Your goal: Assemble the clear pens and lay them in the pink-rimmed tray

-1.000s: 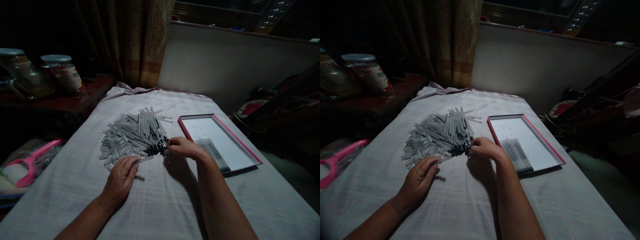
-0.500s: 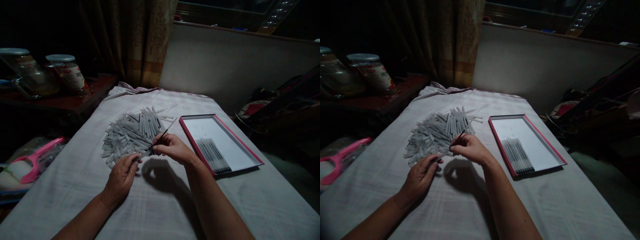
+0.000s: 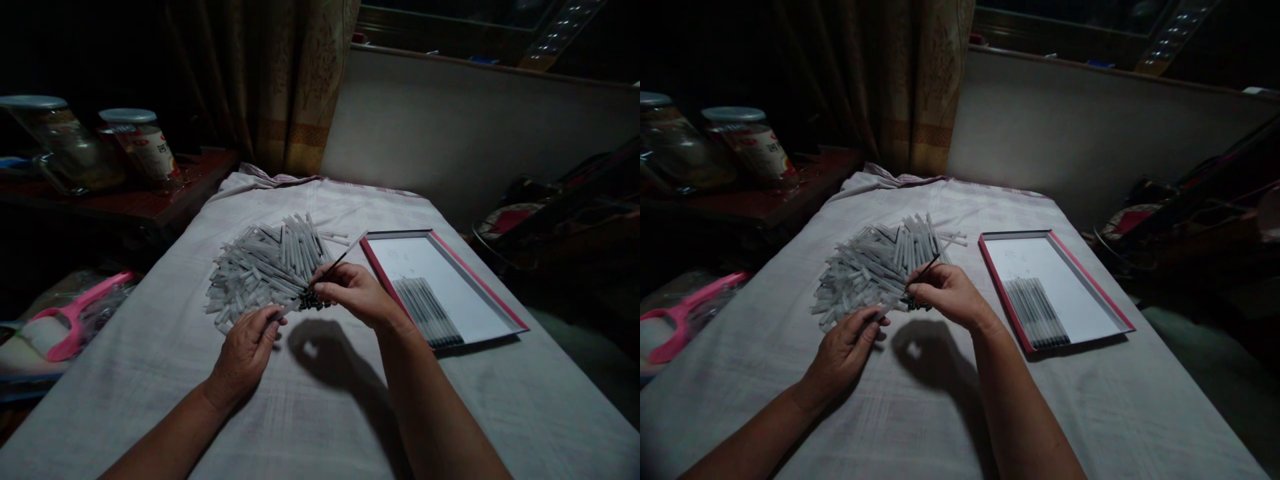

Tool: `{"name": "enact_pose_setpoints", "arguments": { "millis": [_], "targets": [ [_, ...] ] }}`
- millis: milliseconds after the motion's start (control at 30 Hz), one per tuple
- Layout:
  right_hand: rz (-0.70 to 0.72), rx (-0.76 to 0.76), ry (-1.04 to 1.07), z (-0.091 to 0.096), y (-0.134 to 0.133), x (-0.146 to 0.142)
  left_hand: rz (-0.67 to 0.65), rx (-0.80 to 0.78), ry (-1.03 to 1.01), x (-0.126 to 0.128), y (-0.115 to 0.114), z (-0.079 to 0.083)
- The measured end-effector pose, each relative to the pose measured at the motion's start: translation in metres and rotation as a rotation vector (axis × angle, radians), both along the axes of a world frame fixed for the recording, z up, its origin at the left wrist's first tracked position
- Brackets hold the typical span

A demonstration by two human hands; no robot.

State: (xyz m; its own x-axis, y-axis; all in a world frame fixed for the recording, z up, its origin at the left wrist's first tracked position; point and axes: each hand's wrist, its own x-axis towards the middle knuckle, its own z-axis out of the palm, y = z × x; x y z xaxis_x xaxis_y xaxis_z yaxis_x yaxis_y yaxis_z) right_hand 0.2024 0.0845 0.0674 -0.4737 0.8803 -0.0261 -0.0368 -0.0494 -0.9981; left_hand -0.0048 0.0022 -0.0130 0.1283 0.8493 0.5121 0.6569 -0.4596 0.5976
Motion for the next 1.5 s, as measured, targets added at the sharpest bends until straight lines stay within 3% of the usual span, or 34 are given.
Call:
{"name": "enact_pose_setpoints", "arguments": {
  "millis": [200,1133,1333,1500],
  "targets": [
    [0.066,0.01,0.012,-0.005,-0.002,-0.009,0.0,-0.015,0.005,0.0,0.001,0.001],
    [0.13,0.062,-0.136,-0.009,-0.004,-0.008,-0.01,-0.003,0.056,0.0,0.0,0.002],
    [0.129,0.071,-0.112,-0.01,-0.005,-0.008,-0.012,-0.049,0.006,0.0,-0.001,0.007],
    [0.054,0.079,-0.154,-0.004,0.001,0.008,-0.002,-0.115,-0.155,0.0,-0.005,0.011]
  ]
}}
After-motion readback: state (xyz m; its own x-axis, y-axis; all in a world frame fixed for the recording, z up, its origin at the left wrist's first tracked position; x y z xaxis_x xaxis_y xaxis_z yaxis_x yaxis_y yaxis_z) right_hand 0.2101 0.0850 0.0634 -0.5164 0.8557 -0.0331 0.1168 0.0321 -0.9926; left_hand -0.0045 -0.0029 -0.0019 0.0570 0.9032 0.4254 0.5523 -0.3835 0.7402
